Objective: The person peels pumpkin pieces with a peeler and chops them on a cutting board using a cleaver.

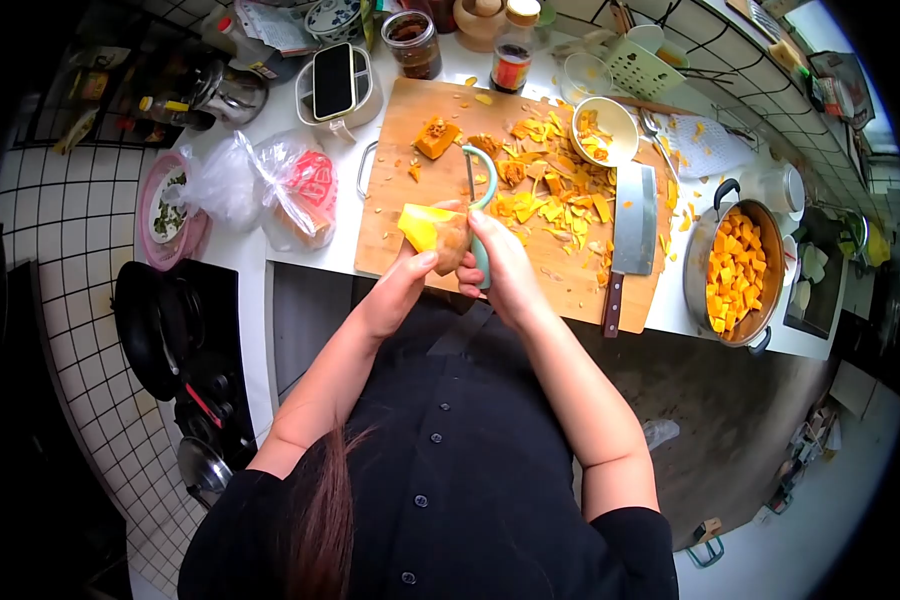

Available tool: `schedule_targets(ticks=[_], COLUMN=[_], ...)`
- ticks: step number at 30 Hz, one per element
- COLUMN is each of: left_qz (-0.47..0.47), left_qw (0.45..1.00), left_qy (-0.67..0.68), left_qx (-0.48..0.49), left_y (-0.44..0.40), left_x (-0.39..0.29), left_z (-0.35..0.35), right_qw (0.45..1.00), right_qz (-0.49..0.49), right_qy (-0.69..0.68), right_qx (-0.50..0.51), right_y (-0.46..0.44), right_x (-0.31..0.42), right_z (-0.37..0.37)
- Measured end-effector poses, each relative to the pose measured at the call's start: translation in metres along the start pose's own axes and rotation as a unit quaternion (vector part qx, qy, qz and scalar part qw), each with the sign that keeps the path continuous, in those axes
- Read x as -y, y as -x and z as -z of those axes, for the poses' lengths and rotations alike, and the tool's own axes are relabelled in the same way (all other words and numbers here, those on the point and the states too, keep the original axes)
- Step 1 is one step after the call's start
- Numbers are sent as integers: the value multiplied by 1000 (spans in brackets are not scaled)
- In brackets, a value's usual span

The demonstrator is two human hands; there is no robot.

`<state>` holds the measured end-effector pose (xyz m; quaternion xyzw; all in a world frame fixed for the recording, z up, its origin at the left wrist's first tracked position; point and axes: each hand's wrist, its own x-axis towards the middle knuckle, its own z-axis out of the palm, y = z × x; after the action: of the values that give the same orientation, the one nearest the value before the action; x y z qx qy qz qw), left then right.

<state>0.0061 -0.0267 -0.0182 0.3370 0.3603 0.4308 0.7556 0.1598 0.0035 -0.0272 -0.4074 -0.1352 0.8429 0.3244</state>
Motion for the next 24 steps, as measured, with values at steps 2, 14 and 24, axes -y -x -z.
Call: schedule_targets(ticks=[2,14,24], left_qz=[-50,98,200], left_qw=[987,985,952], left_qy=[-153,110,200], left_qx=[3,84,118], left_y=[1,7,3], left_x=[-1,-37,-16], left_z=[6,13,5], right_qw=[998,957,763], right_qz=[28,91,263], right_qy=[50,274,590], right_qx=[-6,-28,8], right_y=[3,8,8], right_x=[9,40,44], right_z=[2,-12,-17])
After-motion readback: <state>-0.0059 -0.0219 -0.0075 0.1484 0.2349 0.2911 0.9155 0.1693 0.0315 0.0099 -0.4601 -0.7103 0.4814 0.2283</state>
